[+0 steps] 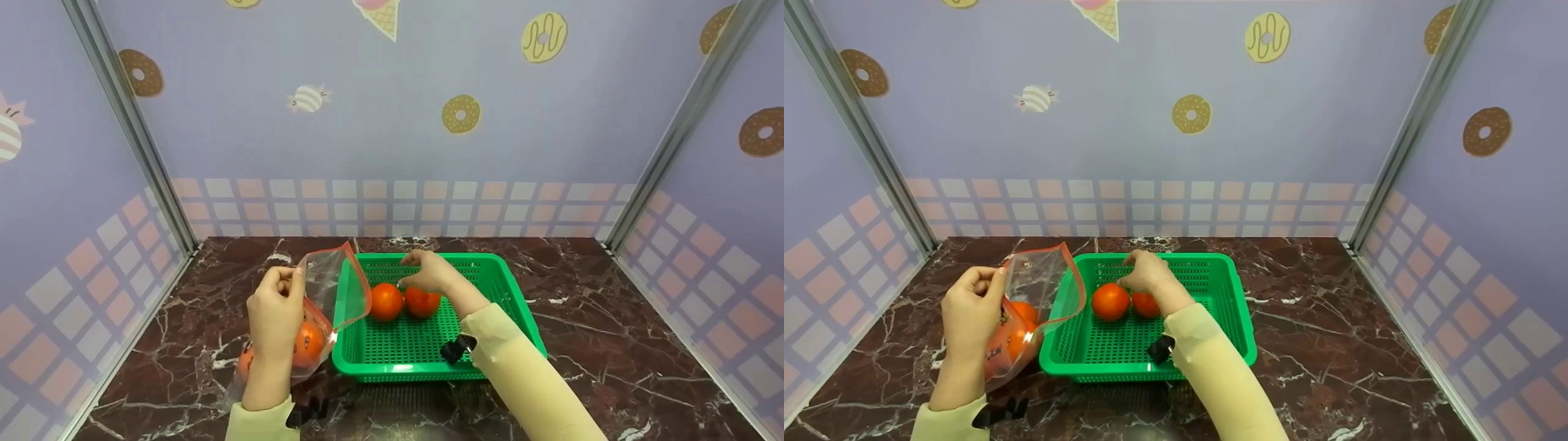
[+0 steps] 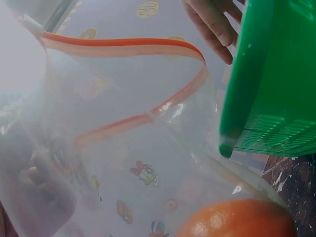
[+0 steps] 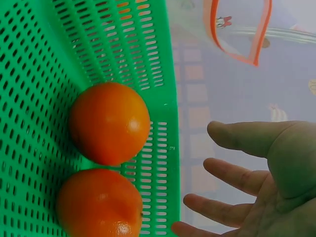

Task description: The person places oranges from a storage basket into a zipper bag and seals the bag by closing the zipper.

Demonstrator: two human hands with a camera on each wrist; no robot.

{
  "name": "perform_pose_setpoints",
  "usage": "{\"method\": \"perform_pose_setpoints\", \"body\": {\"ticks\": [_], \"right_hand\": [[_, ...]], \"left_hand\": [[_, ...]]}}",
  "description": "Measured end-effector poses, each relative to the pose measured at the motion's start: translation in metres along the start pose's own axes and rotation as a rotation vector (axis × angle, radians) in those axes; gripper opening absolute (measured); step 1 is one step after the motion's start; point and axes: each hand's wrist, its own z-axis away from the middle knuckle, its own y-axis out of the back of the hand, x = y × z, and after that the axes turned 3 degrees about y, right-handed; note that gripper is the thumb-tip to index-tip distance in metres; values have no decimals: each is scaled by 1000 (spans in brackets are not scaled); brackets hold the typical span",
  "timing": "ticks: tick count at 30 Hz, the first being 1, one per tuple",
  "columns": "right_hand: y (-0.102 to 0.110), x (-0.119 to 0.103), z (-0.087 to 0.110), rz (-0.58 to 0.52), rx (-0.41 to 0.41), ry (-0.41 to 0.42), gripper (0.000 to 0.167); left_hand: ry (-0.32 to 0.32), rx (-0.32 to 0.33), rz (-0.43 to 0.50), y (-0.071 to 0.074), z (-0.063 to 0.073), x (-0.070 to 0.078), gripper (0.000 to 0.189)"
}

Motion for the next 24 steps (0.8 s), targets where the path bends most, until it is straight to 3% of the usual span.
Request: {"method": "perform_pose_setpoints", "body": {"ticks": [24], "right_hand": [[-4,14,-22,192,-172,-18,54]], "left_hand": [[-11,9,-8,0,0,0,14]]}}
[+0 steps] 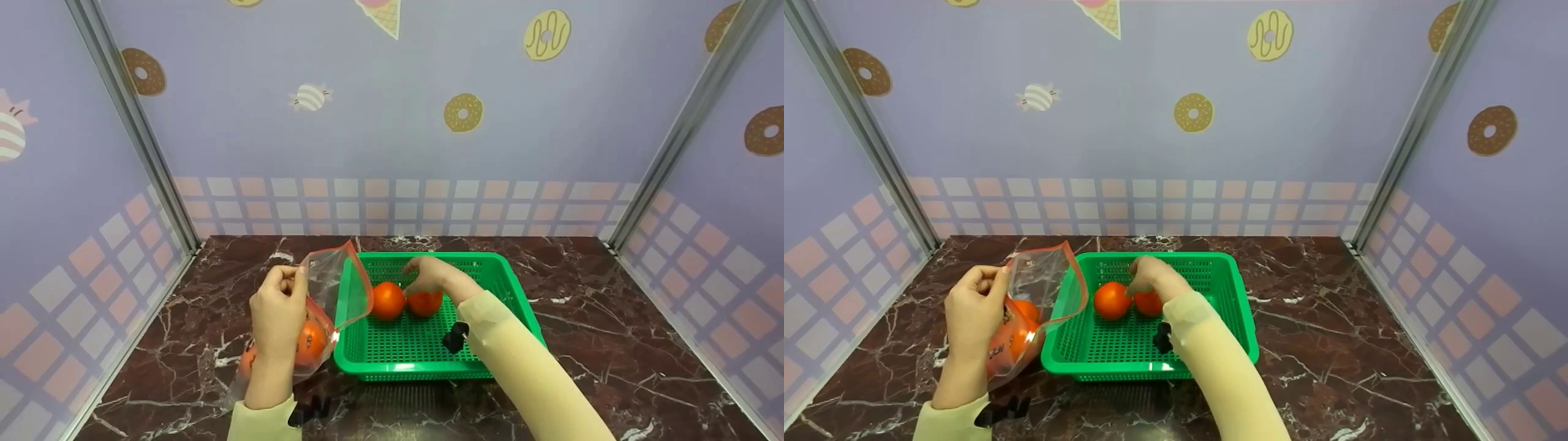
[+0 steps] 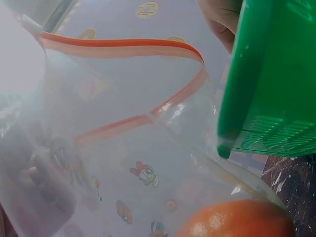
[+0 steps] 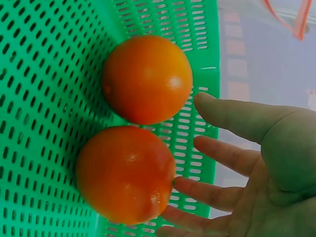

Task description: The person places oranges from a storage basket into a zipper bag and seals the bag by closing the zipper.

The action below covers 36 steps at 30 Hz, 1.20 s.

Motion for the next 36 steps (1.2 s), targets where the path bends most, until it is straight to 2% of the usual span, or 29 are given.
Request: {"method": "perform_pose_setpoints", "body": {"ticks": [11,17,25,36], "right_hand": [[-6,8,-4,36,-58,-3,54],[-10,14,-3,71,-77,-48,58],[-15,25,-5,-53,-88,-140,60],[-15,25,-5,-68,-88,-142,59]], "left_hand": [[8,-22,12,0,0,0,14],[19,-16,9,0,0,0,15],[16,-17,16,1,0,1,16],[10,-20,8,0,0,-1,17]]}}
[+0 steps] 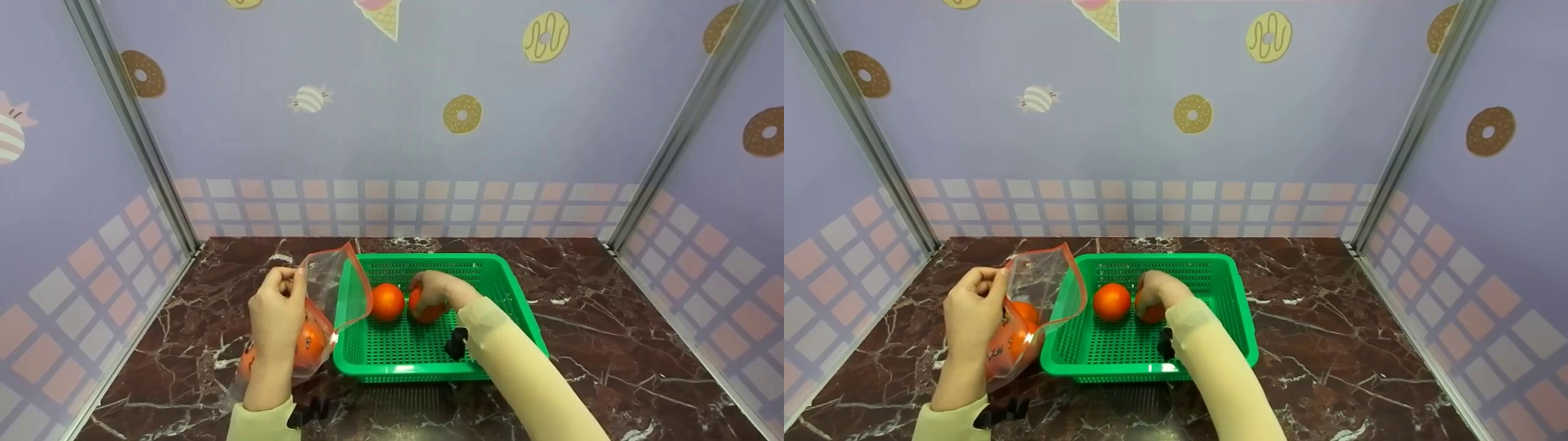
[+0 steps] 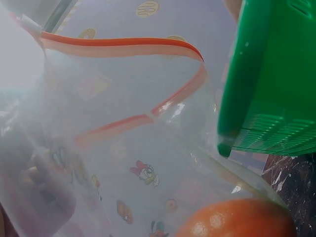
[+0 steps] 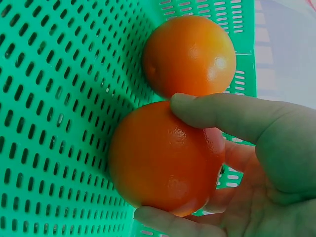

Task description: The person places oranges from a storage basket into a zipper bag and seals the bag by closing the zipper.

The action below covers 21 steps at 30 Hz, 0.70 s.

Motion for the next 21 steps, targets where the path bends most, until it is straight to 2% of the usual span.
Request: {"method": "perform_pose_setpoints", "body": {"ticks": [7,21], "right_hand": [[2,-3,5,-18,-21,1,59],[5,-10,8,0,-5,6,58]], "left_hand": [[-12,3,3,-1,-1,-1,16],[-17,17,-6,0,1,0,16]]}}
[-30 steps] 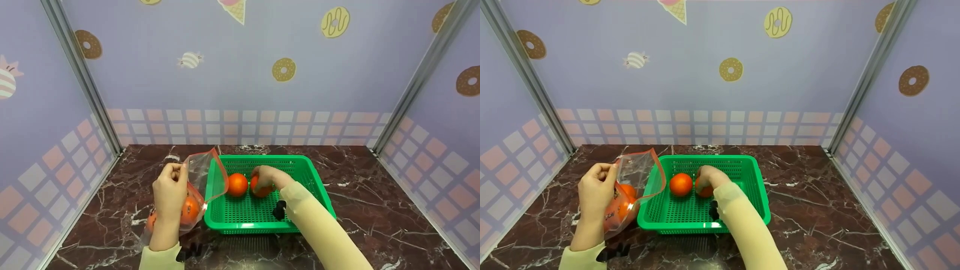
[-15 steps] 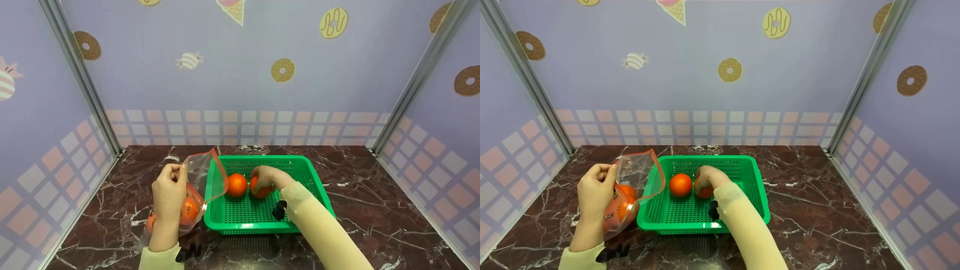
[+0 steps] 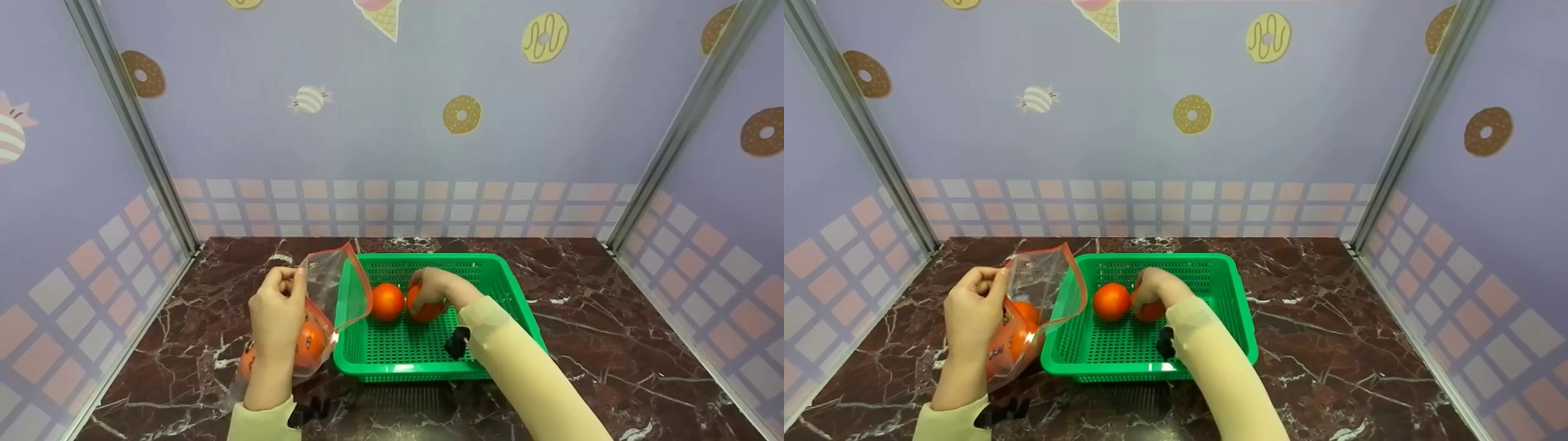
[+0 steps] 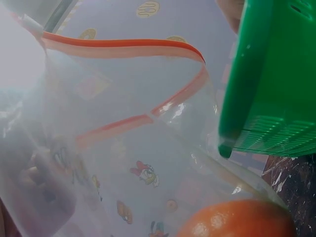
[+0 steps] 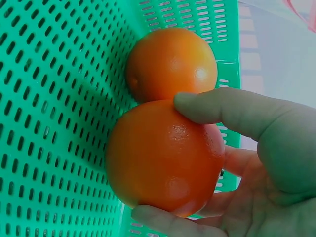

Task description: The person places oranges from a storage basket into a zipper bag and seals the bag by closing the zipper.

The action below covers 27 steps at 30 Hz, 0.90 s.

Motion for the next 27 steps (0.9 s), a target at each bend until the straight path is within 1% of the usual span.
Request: {"method": "perform_pose_setpoints", "body": {"ticks": [7,14,18,27], "right_hand": [[5,0,4,-17,25,20,58],[9,-2,7,-67,31,41,60],[9,-3,8,-92,41,41,59],[12,-6,14,-173,103,59,57]], "left_hand": [[-2,2,3,-1,-2,0,14],[12,-12,-2,0,-1,1,16],[8,-7,-10,-1,0,0,17],[7,0,-6,0,-1,1,15]]}}
